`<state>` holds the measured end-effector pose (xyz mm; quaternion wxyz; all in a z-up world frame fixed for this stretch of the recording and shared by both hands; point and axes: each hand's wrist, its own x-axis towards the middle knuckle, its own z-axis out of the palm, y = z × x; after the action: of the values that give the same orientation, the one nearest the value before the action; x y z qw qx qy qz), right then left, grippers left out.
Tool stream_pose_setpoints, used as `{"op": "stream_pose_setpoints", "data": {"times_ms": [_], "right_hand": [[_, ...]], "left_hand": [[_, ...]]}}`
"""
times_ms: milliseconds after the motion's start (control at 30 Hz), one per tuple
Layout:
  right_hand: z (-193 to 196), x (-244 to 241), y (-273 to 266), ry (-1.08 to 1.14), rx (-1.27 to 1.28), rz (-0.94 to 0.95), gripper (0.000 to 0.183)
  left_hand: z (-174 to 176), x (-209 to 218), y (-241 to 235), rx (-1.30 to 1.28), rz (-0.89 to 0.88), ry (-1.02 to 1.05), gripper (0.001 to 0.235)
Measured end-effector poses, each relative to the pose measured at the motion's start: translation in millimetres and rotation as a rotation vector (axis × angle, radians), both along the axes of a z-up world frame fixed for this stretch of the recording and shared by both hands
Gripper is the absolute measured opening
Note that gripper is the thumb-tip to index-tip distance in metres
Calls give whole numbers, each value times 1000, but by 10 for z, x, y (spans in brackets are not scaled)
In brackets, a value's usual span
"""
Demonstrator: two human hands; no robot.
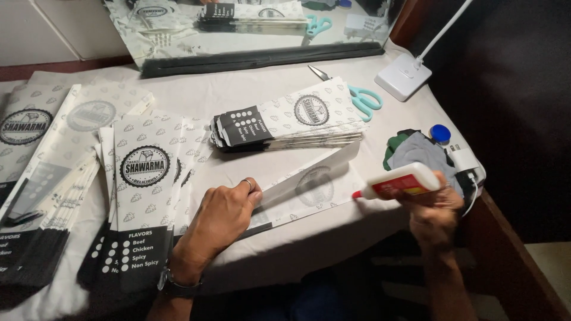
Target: Applying glue to the edges of printed paper sheets and folding them to assemble food packaging sleeves.
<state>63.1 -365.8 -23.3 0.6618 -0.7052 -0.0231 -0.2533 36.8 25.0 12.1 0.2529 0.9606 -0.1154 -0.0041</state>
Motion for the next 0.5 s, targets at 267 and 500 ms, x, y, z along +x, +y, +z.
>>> {"op": "stream_pose_setpoints", "data": {"times_ms": [267,500], "right_hand": [[73,13,-247,33,-127,43,39],[-186,-89,358,-71,346,419,42]], "left_hand": [[43,87,-4,9,12,109,19],[69,147,34,-74,11,117,22]]}}
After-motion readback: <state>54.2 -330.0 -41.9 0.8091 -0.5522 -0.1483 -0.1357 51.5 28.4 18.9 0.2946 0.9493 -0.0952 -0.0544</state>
